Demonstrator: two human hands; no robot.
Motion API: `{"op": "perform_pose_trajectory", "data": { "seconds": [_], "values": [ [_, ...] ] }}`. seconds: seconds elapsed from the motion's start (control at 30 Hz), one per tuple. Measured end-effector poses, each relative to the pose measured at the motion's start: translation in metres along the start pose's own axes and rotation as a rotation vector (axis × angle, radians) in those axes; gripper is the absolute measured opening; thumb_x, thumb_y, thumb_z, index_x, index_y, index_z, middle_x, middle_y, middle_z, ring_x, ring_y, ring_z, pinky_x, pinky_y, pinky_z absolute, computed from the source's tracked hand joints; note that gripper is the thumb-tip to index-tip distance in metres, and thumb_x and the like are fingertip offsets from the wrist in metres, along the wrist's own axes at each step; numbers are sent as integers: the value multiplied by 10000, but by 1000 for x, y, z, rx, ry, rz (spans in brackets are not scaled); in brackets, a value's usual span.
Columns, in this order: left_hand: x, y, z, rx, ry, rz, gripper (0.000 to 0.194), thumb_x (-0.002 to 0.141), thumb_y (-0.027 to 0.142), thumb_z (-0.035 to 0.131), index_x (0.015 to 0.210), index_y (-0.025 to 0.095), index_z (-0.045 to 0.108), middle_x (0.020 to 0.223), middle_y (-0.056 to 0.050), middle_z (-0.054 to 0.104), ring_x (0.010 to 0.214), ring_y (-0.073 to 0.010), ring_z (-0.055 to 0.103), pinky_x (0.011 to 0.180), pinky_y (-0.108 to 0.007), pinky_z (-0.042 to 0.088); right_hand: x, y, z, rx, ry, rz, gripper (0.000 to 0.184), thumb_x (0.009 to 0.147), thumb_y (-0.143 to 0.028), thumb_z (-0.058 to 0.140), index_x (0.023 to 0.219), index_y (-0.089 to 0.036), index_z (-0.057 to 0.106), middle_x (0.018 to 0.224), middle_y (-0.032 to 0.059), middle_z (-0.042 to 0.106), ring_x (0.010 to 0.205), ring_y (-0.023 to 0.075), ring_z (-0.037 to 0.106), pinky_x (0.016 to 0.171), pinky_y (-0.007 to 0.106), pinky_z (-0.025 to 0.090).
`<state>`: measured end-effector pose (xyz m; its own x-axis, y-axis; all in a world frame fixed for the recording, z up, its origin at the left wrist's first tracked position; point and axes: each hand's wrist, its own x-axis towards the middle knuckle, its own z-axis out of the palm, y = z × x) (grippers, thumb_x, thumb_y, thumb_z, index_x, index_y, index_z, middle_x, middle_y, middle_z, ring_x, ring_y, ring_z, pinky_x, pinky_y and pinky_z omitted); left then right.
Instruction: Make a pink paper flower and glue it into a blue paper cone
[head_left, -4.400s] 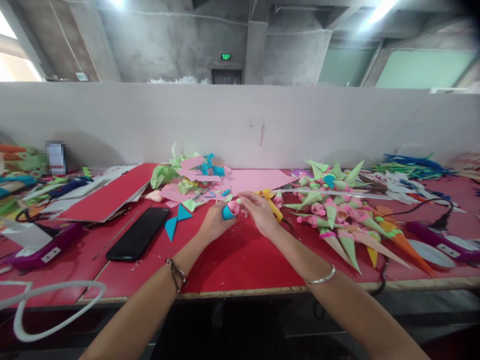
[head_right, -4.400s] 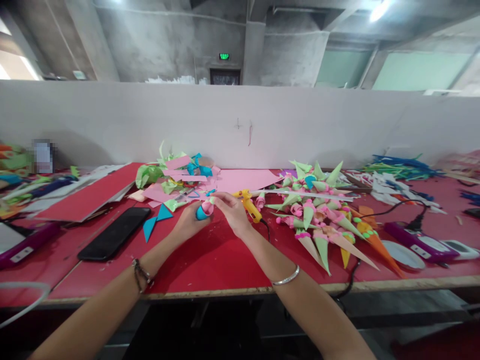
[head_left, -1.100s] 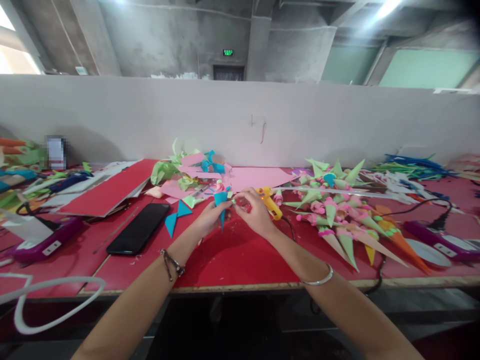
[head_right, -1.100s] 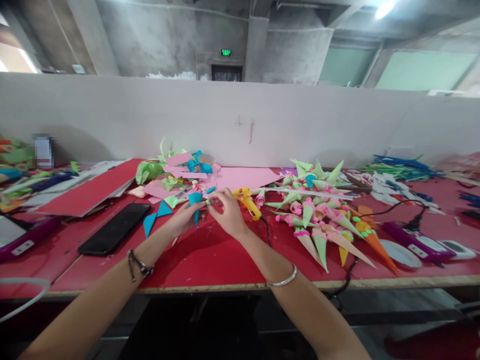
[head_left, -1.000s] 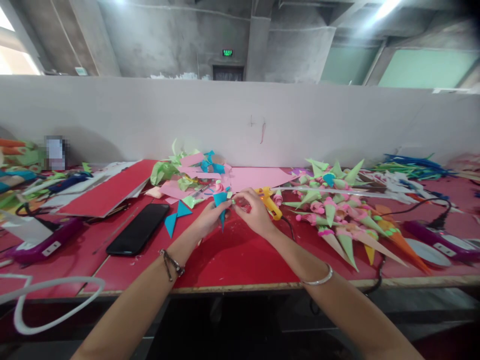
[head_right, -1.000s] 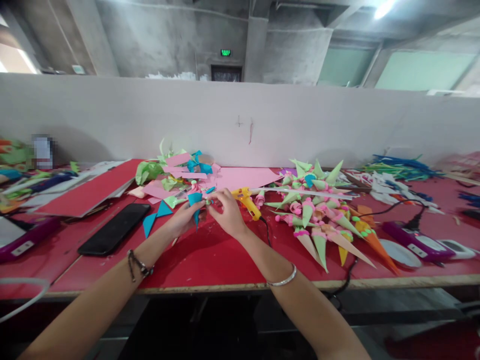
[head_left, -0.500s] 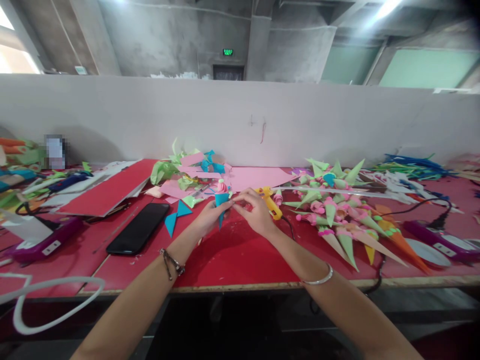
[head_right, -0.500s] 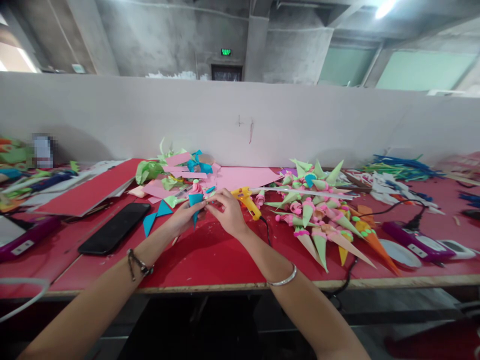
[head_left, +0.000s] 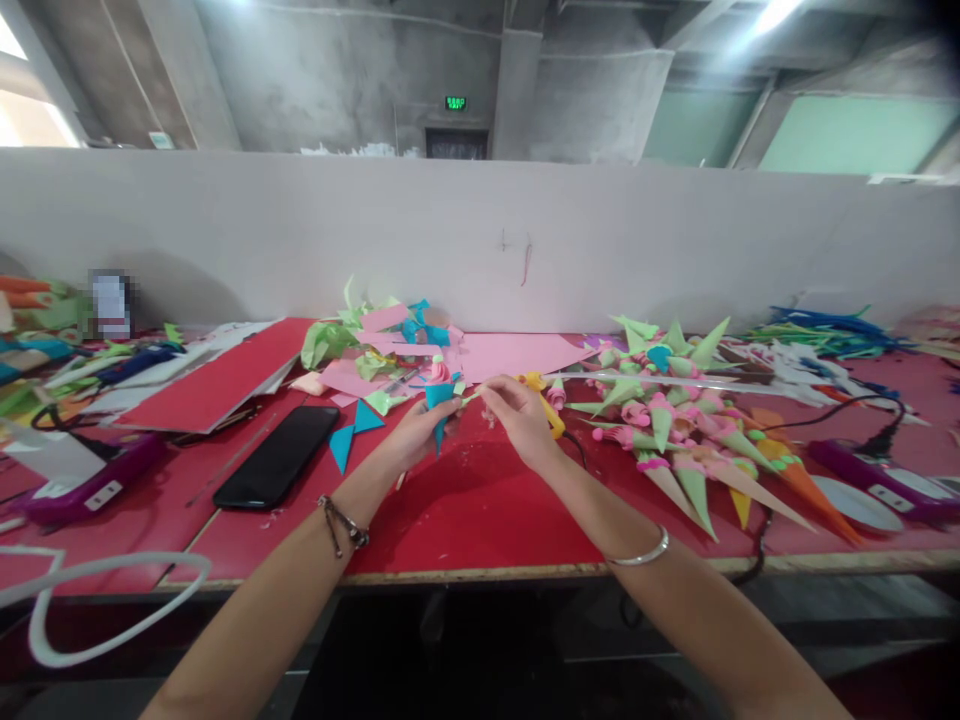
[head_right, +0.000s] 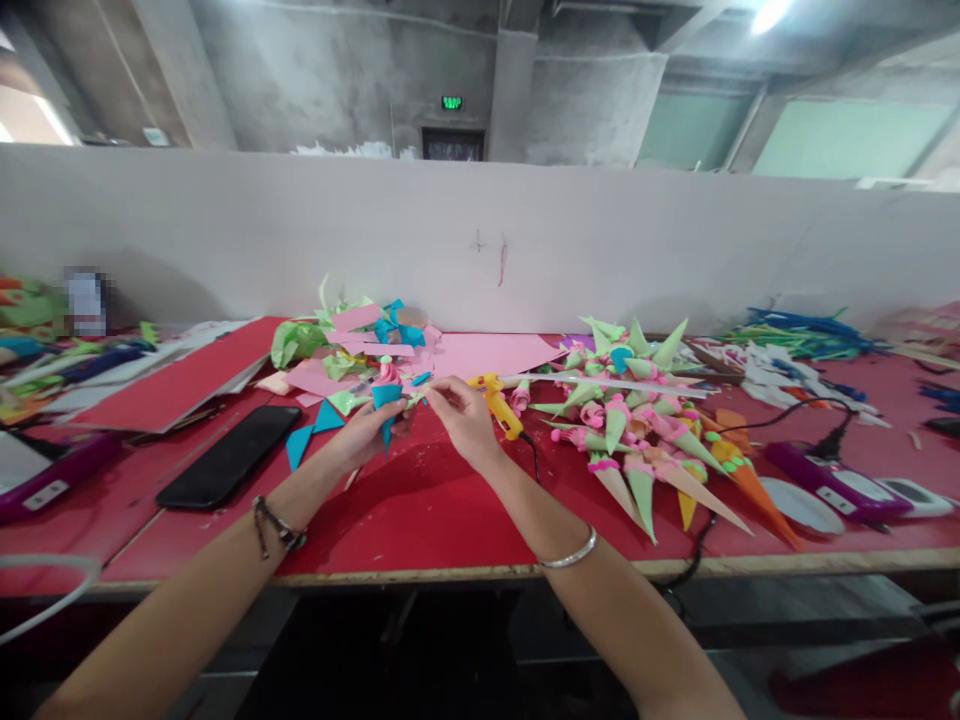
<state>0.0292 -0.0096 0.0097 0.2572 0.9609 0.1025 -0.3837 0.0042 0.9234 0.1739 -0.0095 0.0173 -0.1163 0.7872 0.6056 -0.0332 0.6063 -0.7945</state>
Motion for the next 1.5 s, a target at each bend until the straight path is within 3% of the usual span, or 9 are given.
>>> {"op": "perform_pose_trajectory", "data": {
  "seconds": [0.1, 0.57, 1.07, 1.4, 1.5],
  "values": [
    [0, 0, 0, 8, 14, -1, 228, 564, 269, 694, 636, 128, 529, 541, 40, 491, 436, -34, 414, 436, -173, 289, 1, 1, -2, -18, 30, 10, 107, 750, -267, 517, 728, -188, 586, 672, -17, 540, 638, 109, 501, 630, 237, 421],
    [1, -7, -3, 83, 33, 0, 280, 577, 353, 699, 638, 126, 547, 533, 37, 479, 470, -47, 416, 475, -186, 316, -3, 2, 0, -222, -141, -115, 84, 725, -203, 555, 771, -177, 621, 732, 18, 563, 668, 120, 536, 586, 236, 433],
    [-3, 0, 2, 37, -7, -33, 234, 577, 289, 688, 618, 129, 522, 529, 39, 478, 458, -38, 405, 457, -175, 293, -5, -10, 2, -363, -109, -223, 61, 755, -184, 522, 748, -178, 583, 697, 15, 550, 641, 124, 512, 555, 232, 408],
    [-2, 0, 4, 43, 25, -4, 187, 574, 247, 671, 606, 125, 533, 548, 33, 502, 448, -36, 409, 446, -179, 286, -1, 5, -3, -276, 12, -58, 106, 775, -256, 482, 764, -179, 555, 714, 26, 596, 639, 137, 552, 561, 244, 442],
    [-2, 0, 3, 46, 38, -2, 182, 580, 252, 666, 617, 132, 534, 535, 38, 496, 445, -39, 410, 448, -181, 290, 0, 8, -4, -216, -11, -58, 116, 765, -246, 497, 807, -183, 586, 771, 36, 620, 701, 145, 576, 635, 264, 464]
  ]
}}
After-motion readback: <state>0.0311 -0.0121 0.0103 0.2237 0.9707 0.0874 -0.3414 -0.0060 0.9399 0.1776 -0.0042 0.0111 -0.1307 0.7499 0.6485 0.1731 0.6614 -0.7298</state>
